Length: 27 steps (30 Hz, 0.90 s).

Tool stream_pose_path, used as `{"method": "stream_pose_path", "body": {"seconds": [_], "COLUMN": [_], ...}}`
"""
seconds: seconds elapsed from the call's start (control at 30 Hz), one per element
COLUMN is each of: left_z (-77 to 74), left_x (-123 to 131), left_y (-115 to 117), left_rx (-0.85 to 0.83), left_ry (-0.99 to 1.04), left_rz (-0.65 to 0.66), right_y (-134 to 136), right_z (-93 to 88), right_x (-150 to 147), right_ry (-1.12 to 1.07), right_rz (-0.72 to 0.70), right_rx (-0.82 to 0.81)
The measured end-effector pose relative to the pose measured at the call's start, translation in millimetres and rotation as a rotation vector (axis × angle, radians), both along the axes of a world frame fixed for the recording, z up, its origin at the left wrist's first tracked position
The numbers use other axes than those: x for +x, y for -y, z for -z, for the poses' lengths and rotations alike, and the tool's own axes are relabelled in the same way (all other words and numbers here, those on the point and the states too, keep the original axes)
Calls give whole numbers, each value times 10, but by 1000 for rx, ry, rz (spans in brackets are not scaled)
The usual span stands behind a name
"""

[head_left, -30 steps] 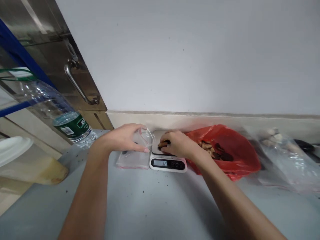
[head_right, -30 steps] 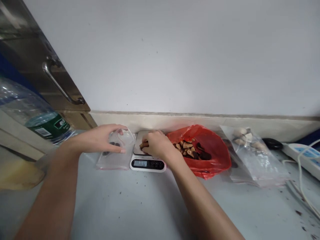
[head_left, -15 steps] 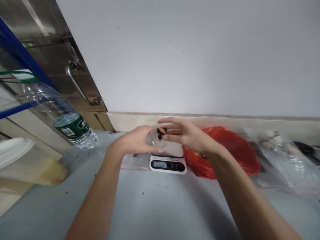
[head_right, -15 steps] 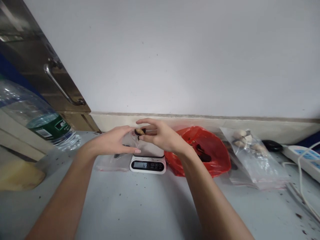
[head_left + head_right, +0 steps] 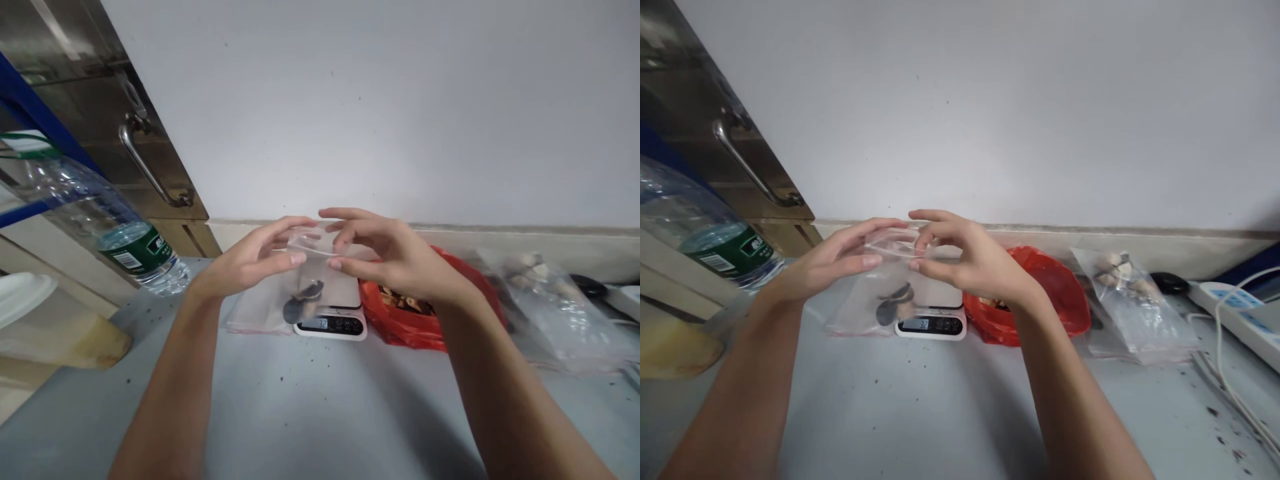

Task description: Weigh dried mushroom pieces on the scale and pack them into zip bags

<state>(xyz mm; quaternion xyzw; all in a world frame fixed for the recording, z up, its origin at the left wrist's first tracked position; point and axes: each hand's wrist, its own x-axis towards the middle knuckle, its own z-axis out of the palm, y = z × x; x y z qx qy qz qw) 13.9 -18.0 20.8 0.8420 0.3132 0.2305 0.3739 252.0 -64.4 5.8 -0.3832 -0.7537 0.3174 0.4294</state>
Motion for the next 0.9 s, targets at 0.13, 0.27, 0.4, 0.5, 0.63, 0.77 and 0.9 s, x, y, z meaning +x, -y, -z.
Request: {"method": "stream_pose_path", "body": {"seconds": [0.13, 0.27, 0.4, 0.5, 0.63, 0.77, 0.9], "left_z": [17, 21, 3, -18, -46, -47, -33], "left_x": [63, 114, 140, 191, 295, 342, 324], "left_y": [-11, -17, 14, 73, 168, 197, 168], "left_rx": [30, 132, 241, 359, 451, 458, 480], "left_ry": [38, 75, 82, 48, -3, -8, -95], "left_rz": [-80, -165, -178, -188, -157, -167, -72], "right_y": [-14, -22, 6, 38, 71, 76, 67], "right_z": [-14, -33, -62, -83, -122, -148, -140], "right_x": [4, 30, 57, 38, -22, -50, -63], "right_ry": [-50, -57, -8, 116, 241, 234, 177], "right_rz": [63, 146, 174, 229, 230, 193, 170], "right_rx": [35, 59, 60, 89, 113, 125, 86]}}
